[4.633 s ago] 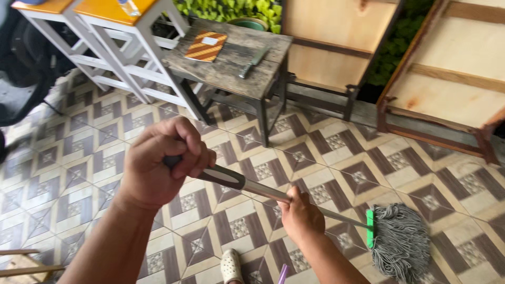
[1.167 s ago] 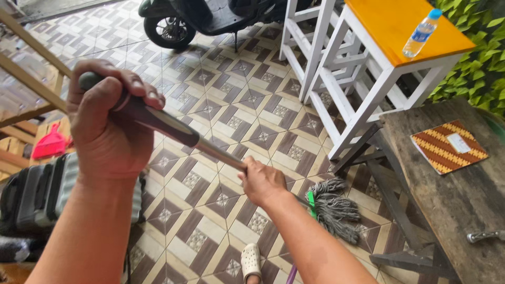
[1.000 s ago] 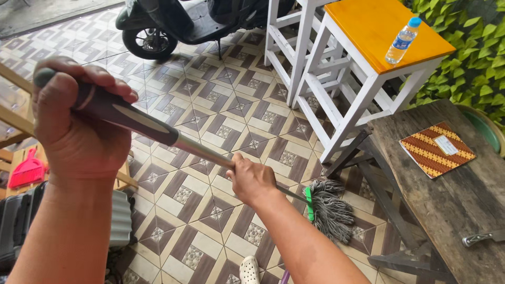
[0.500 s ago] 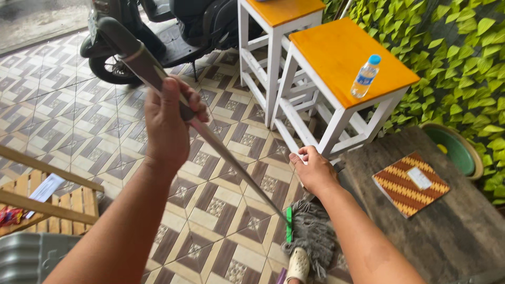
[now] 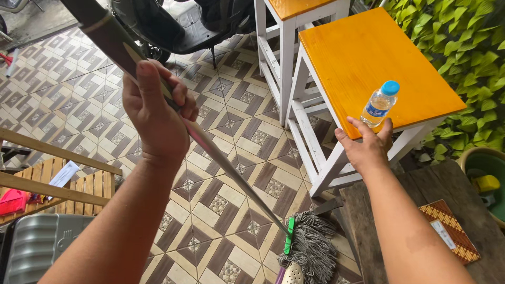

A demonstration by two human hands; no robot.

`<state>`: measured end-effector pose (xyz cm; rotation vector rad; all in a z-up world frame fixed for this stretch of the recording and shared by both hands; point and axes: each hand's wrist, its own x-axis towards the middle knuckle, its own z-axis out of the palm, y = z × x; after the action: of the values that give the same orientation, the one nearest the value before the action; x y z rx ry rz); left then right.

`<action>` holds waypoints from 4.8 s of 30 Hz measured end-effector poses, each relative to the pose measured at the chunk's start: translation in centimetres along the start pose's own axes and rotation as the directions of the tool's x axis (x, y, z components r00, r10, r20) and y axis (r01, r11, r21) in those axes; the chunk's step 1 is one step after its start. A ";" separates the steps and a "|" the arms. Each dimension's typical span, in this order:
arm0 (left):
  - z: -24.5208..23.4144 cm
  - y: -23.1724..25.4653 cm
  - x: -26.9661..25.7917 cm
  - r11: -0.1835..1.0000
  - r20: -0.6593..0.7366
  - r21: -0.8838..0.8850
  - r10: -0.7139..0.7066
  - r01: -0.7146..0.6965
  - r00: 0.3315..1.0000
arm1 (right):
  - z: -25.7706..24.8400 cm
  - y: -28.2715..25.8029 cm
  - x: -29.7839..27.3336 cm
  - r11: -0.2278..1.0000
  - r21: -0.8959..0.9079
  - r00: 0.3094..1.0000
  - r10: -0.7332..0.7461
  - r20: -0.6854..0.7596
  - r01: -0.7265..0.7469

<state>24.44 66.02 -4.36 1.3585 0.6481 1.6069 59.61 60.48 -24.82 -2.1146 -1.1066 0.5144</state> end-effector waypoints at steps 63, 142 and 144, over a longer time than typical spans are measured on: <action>24.5 26.3 -60.9 0.957 0.776 0.261 -0.286 0.126 0.563 | -30.3 31.9 -86.6 0.516 -0.005 0.491 0.812 -0.315 -0.857; 37.7 107.1 -199.9 0.733 0.708 -0.059 0.509 0.677 -0.489 | -54.6 54.1 -231.9 -0.106 0.986 -0.905 0.418 -0.075 -0.130; 35.1 110.1 -203.5 0.750 0.706 -0.087 0.511 0.655 -0.491 | -53.3 53.0 -237.7 -0.122 0.986 -0.897 0.440 -0.046 -0.111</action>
<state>21.69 -167.97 -0.25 1.3302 -1.0434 -0.4186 -11.03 -178.53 -19.55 -1.4573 2.0356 -0.4581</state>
